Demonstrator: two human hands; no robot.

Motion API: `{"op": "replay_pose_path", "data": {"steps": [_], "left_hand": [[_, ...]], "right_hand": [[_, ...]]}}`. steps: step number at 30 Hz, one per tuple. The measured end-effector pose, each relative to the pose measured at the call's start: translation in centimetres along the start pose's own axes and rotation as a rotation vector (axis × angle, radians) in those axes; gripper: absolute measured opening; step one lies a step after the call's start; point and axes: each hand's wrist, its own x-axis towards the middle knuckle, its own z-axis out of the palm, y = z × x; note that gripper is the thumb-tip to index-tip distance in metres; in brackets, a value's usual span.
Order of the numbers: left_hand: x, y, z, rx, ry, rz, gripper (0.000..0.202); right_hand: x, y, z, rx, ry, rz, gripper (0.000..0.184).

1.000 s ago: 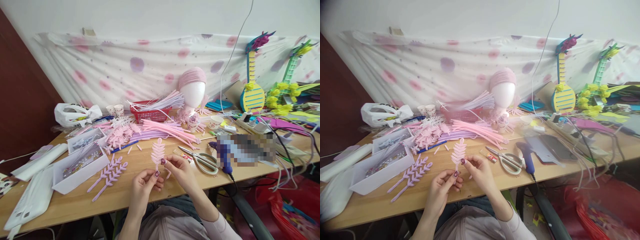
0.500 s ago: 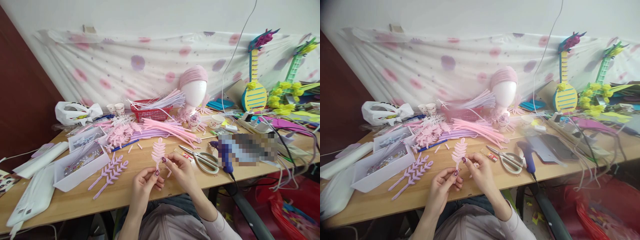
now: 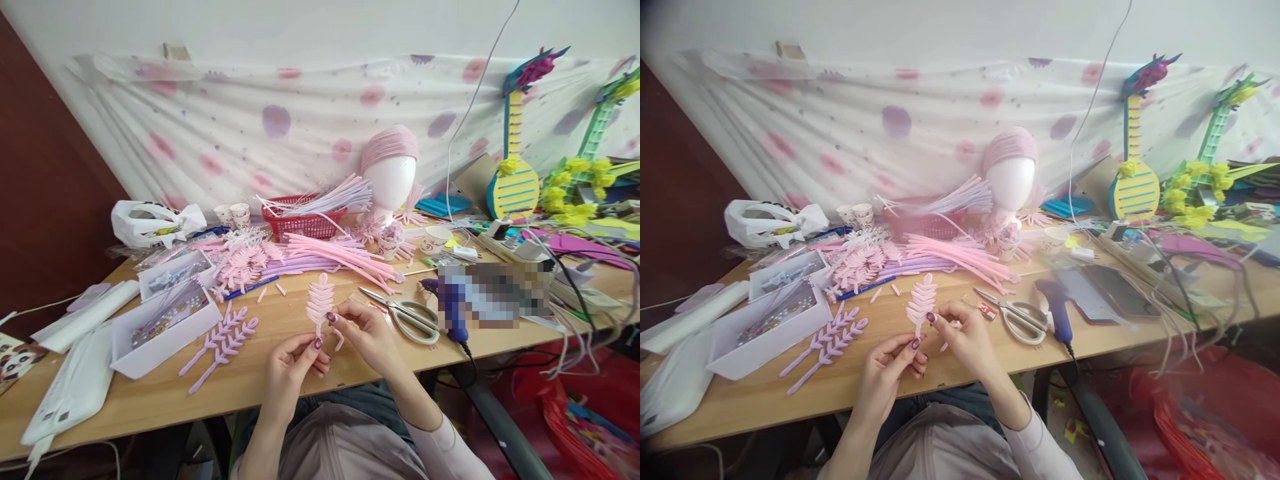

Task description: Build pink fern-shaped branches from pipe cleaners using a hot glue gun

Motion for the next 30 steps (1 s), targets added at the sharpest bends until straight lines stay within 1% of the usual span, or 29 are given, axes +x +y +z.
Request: {"op": "replay_pose_path", "data": {"steps": [9, 15, 19, 24, 30], "left_hand": [[0.0, 0.0, 0.1, 0.007, 0.024, 0.019, 0.026], [0.1, 0.0, 0.1, -0.015, 0.054, 0.025, 0.029], [0.2, 0.0, -0.1, -0.026, 0.034, 0.010, 0.031], [0.2, 0.1, 0.0, -0.017, 0.038, 0.012, 0.032], [0.4, -0.1, -0.2, 0.009, 0.036, 0.017, 0.034]], "right_hand": [[0.0, -0.1, -0.4, -0.008, -0.022, -0.001, 0.030], [-0.2, -0.1, 0.1, 0.145, -0.049, 0.095, 0.033], [-0.9, 0.1, 0.8, 0.243, -0.100, 0.120, 0.033], [-1.5, 0.1, 1.0, 0.204, -0.107, 0.130, 0.031], [-2.1, 0.7, 0.2, 0.072, -0.015, 0.087, 0.033]]}}
